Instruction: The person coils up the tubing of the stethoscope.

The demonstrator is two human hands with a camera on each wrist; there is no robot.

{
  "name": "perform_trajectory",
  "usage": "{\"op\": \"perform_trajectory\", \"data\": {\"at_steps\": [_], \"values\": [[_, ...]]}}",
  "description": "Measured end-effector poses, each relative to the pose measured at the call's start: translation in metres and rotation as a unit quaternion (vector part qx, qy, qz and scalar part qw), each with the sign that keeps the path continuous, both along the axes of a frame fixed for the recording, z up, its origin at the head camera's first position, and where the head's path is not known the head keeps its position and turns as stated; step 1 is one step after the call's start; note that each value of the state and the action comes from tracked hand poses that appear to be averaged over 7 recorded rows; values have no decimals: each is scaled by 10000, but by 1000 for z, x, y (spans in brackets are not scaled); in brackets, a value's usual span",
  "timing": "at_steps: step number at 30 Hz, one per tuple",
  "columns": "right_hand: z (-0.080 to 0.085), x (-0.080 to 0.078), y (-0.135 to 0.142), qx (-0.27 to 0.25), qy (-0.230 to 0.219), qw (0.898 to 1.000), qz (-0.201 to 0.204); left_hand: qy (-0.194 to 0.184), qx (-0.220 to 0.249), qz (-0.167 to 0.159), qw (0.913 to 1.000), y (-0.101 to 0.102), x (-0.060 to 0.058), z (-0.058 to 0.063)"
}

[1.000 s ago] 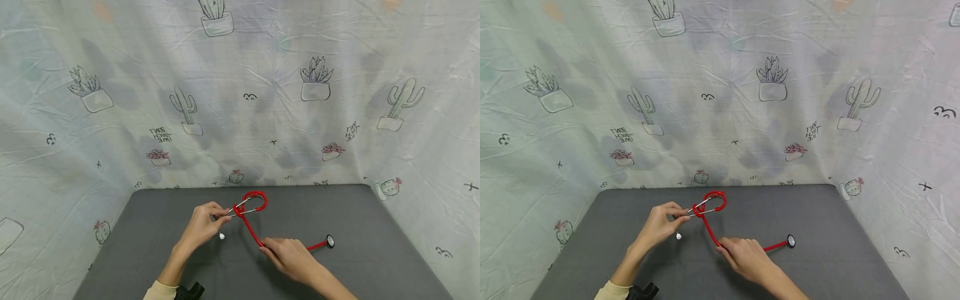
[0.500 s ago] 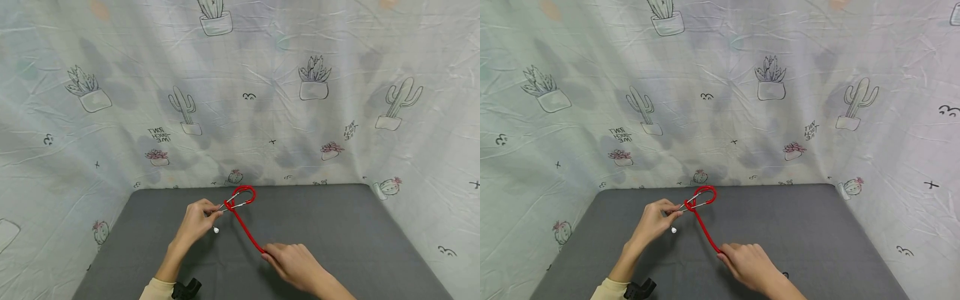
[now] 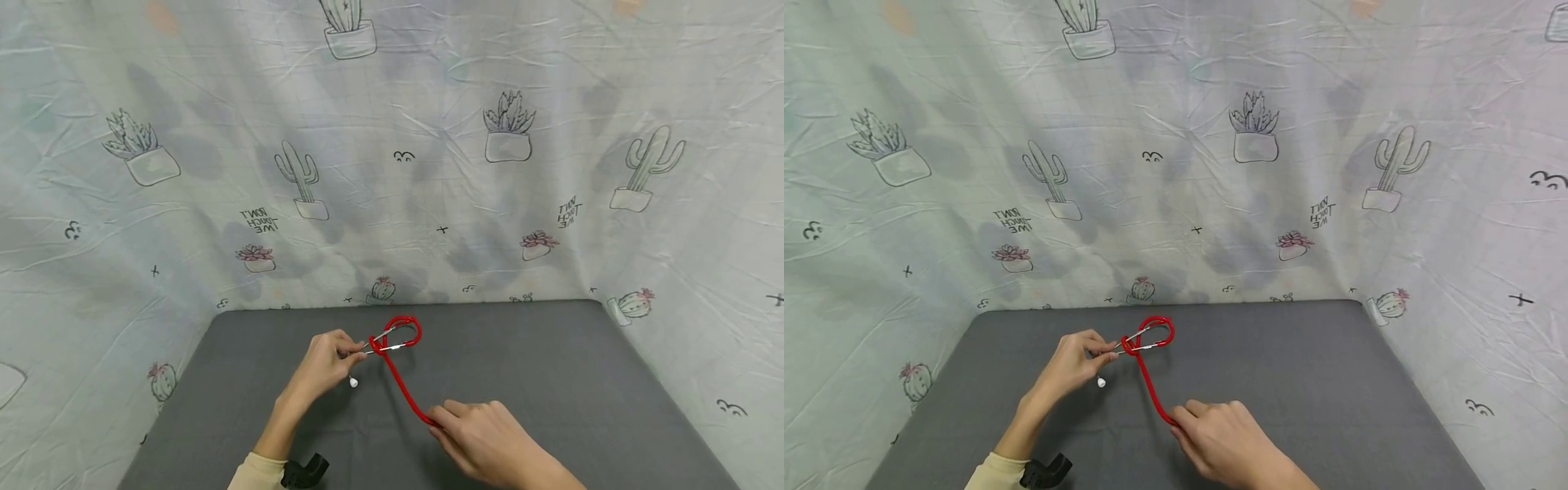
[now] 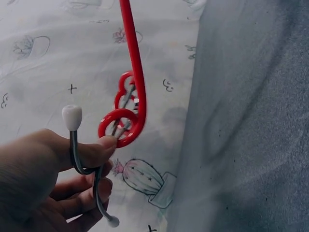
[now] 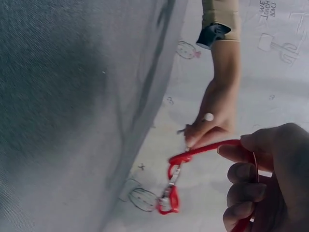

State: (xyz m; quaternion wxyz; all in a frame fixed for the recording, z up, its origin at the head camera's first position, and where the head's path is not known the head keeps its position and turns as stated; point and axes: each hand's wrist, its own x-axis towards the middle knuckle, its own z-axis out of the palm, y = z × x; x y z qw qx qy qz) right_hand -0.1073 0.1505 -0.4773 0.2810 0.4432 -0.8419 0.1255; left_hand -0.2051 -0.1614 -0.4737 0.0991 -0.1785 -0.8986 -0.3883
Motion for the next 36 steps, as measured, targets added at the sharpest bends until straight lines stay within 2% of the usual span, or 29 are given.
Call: {"op": "perform_trajectory", "data": {"at_steps": [3, 7, 11, 14, 19, 23, 30, 36], "values": [[9, 0, 1, 117, 376, 9992, 112, -28, -75, -300, 9995, 1, 1, -1], [26, -2, 4, 215, 755, 9969, 45, -147, -115, -651, 9977, 5, 3, 1], [44, -10, 10, 204, 1200, 9925, -53, -232, -93, -997, 9947, 10, 5, 3], [57, -18, 15, 185, 1389, 9900, -140, -123, -96, -1335, 9909, 13, 6, 3], [76, -30, 24, 198, 1350, 9902, -295, 171, -124, -1893, 9817, 15, 11, 3], [83, -38, 30, 153, 1226, 9918, -328, 270, -62, -2332, 9720, 16, 15, 3], [84, -48, 36, 40, 976, 9943, -423, 341, 63, -2823, 9587, 17, 21, 2], [78, -60, 40, -205, 667, 9966, -429, 605, 264, -3372, 9391, 24, 25, -1]]}}
